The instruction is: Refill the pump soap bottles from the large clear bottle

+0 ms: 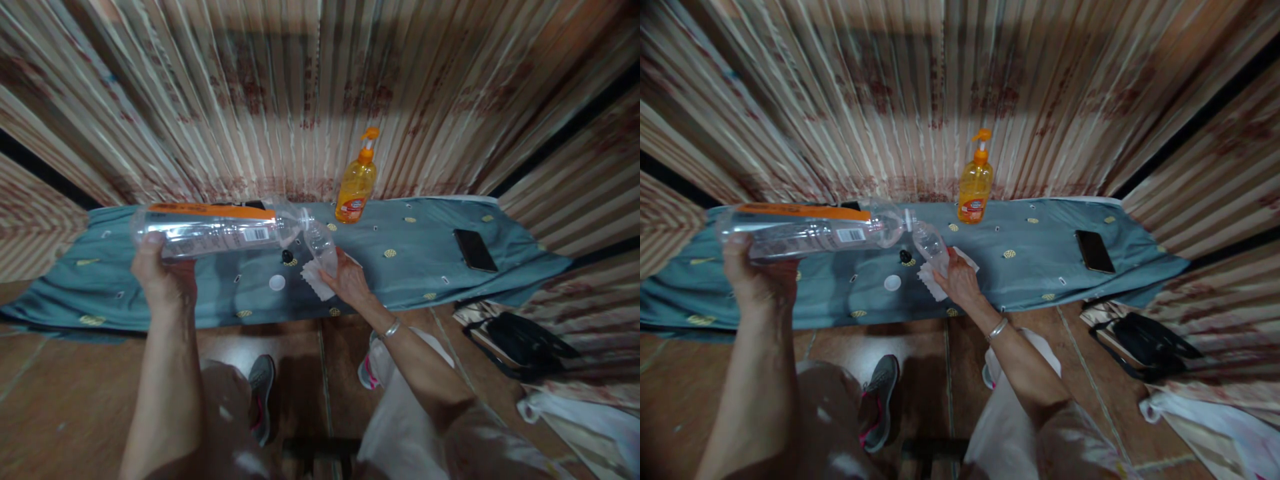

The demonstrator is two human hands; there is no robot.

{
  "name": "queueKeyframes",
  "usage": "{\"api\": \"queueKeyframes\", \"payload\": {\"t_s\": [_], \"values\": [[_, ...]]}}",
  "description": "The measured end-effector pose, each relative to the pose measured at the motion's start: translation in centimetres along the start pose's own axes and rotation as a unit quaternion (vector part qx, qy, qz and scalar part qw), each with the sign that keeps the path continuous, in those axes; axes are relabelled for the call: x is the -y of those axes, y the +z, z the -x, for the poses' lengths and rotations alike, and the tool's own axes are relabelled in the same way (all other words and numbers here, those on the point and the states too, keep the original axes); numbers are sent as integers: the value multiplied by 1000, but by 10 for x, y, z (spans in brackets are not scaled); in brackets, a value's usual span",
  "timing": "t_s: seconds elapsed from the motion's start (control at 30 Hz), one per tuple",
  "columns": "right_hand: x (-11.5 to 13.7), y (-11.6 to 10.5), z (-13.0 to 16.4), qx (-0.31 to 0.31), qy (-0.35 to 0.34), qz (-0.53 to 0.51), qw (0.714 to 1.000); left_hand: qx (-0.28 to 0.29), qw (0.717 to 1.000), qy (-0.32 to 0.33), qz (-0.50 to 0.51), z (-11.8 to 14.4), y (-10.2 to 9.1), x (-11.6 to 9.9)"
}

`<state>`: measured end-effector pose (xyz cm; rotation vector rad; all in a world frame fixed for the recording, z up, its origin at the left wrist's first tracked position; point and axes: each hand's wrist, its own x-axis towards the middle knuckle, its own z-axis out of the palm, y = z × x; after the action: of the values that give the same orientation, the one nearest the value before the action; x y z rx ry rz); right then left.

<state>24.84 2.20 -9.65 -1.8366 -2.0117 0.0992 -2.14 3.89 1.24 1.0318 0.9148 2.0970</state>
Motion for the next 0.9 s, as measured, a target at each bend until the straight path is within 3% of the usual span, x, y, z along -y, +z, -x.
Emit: {"api": "queueKeyframes", "payload": {"t_s": [0.9], "values": [[-2, 1, 0, -5, -4, -9, 1000, 13, 1000, 9, 7, 0, 0, -1]]}}
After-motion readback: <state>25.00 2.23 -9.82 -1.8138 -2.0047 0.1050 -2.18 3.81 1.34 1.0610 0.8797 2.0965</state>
